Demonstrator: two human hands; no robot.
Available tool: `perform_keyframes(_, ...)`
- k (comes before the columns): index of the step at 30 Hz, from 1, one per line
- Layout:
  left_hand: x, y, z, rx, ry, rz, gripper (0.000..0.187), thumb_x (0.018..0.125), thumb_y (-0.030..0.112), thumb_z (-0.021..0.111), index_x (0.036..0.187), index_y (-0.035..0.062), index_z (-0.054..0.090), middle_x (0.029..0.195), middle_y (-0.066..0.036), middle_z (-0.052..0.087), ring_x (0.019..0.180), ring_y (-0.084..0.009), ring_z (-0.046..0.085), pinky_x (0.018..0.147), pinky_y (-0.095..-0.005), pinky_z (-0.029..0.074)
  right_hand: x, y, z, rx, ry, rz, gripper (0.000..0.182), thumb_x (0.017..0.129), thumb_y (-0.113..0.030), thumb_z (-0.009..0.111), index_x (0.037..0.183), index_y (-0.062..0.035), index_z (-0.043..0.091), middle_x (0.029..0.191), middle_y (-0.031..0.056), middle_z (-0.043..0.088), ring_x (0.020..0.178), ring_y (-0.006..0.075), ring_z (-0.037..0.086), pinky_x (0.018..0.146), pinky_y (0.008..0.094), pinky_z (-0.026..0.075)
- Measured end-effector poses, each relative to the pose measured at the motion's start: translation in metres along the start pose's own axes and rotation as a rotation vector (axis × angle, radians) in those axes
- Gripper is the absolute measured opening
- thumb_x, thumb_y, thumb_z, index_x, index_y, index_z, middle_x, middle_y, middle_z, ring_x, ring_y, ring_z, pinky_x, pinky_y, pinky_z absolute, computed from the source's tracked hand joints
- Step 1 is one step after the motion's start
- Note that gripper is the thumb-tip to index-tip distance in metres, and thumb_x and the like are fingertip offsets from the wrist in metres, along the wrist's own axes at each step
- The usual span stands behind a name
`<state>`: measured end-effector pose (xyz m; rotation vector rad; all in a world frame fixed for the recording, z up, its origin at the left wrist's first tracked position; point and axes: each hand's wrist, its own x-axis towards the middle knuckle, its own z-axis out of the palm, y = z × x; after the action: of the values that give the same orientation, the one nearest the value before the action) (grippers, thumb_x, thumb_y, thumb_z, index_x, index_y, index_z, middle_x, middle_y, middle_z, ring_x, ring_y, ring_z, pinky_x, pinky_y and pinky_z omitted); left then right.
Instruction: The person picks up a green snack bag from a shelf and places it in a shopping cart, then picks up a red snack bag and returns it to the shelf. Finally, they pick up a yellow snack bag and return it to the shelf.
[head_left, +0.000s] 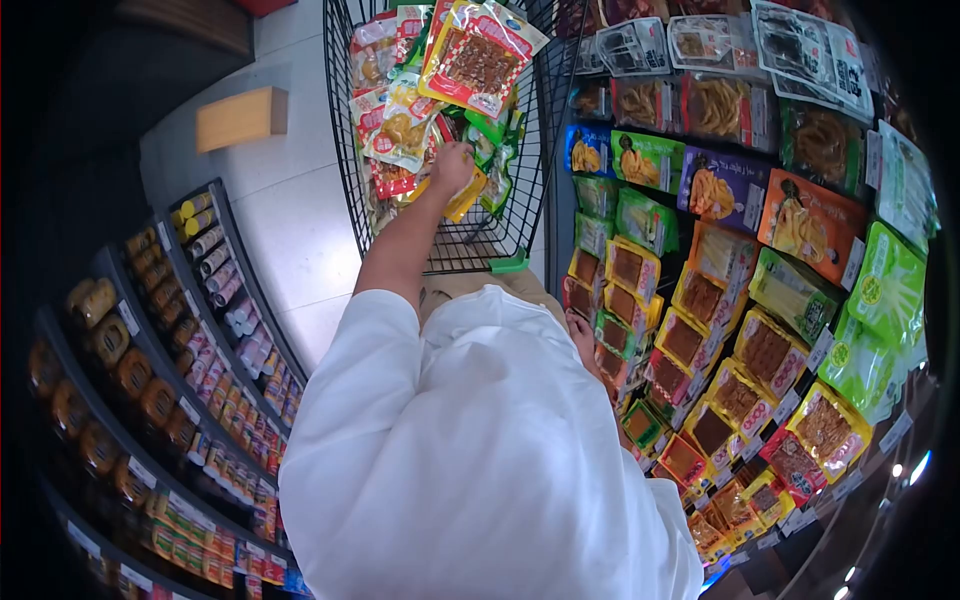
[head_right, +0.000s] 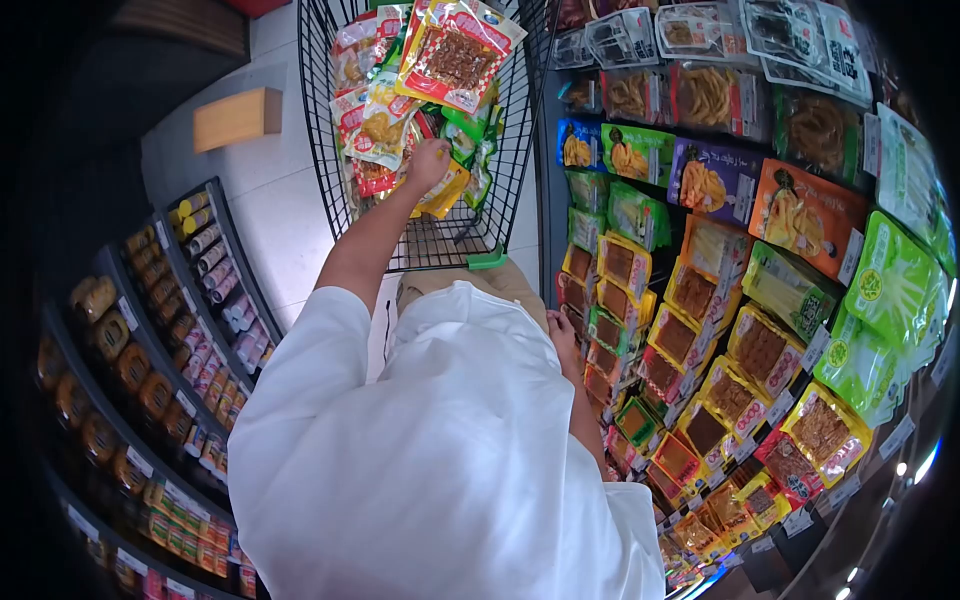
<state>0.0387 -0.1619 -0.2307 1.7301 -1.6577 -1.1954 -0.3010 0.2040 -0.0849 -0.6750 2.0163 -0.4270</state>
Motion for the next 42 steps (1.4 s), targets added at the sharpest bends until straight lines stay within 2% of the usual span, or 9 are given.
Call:
perform_keyframes(9,-0.025,0.049,-0.011,0.062,-0.142,-0.145,0.051,0.08,0.017,0.053,0.13,0.013,0.043,0.099,-0.024,0.062,0.091,-0.0384,0.062,0.079,-0.0485,0.049,-0.006,-0.035,-0.001,-0.111,0.008,-0.034,0.027,0.092,-0.024,0.057,0.103,-0.0002,0.064,0.093,0.0059,0.065,0.088,0.0131,0.058,0.082,0.0256,0.045)
perform_keyframes(15,-0.067,0.063,0.019,0.066,-0.27,-0.052,0.081,0.077,0.021,0.057,0.146,0.018,0.014,0.139,-0.035,0.026,0.088,-0.0472,0.06,0.08,-0.0493,0.049,-0.008,-0.057,-0.001,-0.127,-0.027,-0.008,0.024,0.093,-0.021,0.055,0.101,0.0003,0.064,0.093,0.0066,0.065,0.088,0.0133,0.058,0.082,0.0266,0.045)
perform_keyframes(16,-0.071,0.062,0.021,-0.047,-0.387,-0.069,0.083,0.075,0.025,0.06,0.146,0.0187,0.015,0.147,-0.033,-0.001,0.097,-0.05,0.056,0.087,-0.0494,0.047,-0.005,-0.054,-0.002,-0.129,-0.033,-0.031,0.024,0.093,-0.02,0.055,0.1,0.0005,0.064,0.093,0.0065,0.065,0.088,0.0132,0.058,0.082,0.0264,0.045)
perform_keyframes(20,-0.086,0.063,0.052,0.012,-0.269,-0.127,0.071,0.074,0.03,0.061,0.139,0.0177,0.035,0.148,-0.031,-0.005,0.117,-0.0514,0.042,0.098,-0.0475,0.04,0.0,-0.05,-0.004,-0.121,-0.057,-0.064,0.025,0.093,-0.021,0.054,0.101,0.001,0.063,0.093,0.0062,0.065,0.088,0.013,0.058,0.083,0.0258,0.044)
perform_keyframes(29,-0.087,0.042,0.023,-0.12,-0.213,-0.269,0.033,0.086,0.021,0.052,0.116,0.0076,0.056,0.149,-0.019,0.017,0.11,-0.0365,0.053,0.094,-0.0431,0.044,0.014,-0.034,-0.009,-0.148,-0.069,-0.064,0.025,0.093,-0.021,0.054,0.102,0.0005,0.063,0.094,0.0062,0.065,0.088,0.0124,0.057,0.083,0.0256,0.044)
perform_keyframes(30,-0.088,0.005,0.046,-0.076,0.061,-0.044,0.027,0.09,0.02,0.046,0.11,0.0065,0.058,0.136,-0.022,0.041,0.1,-0.038,0.058,0.088,-0.046,0.045,0.017,-0.034,-0.008,-0.151,-0.071,-0.069,0.025,0.093,-0.021,0.054,0.102,0.0005,0.063,0.094,0.006,0.065,0.088,0.0121,0.057,0.083,0.0255,0.044)
perform_keyframes(32,-0.088,-0.025,0.025,-0.075,-0.169,-0.267,0.028,0.092,0.025,0.045,0.109,0.0063,0.058,0.116,-0.022,0.057,0.098,-0.0377,0.059,0.084,-0.0461,0.045,0.008,-0.06,-0.001,-0.164,-0.075,-0.053,0.025,0.093,-0.021,0.054,0.102,0.0004,0.063,0.093,0.0054,0.065,0.088,0.0118,0.057,0.082,0.0253,0.044)
perform_keyframes(34,-0.088,-0.065,0.014,-0.116,-0.069,-0.283,0.031,0.094,0.028,0.044,0.11,0.0062,0.058,0.1,-0.022,0.063,0.097,-0.0382,0.06,0.083,-0.0445,0.046,0.004,-0.065,-0.001,-0.178,-0.071,-0.064,0.025,0.093,-0.021,0.055,0.102,0.0002,0.063,0.092,0.0048,0.064,0.088,0.0114,0.056,0.082,0.0251,0.044)
perform_keyframes(42,-0.092,-0.091,-0.038,-0.058,-0.189,-0.413,0.038,0.094,0.035,0.043,0.112,0.0052,0.059,0.105,-0.023,0.062,0.1,-0.0385,0.058,0.087,-0.0444,0.045,0.008,-0.049,0.002,-0.077,-0.084,-0.055,0.026,0.092,-0.023,0.056,0.102,-0.0007,0.063,0.093,0.0047,0.064,0.089,0.0118,0.056,0.083,0.0261,0.044)
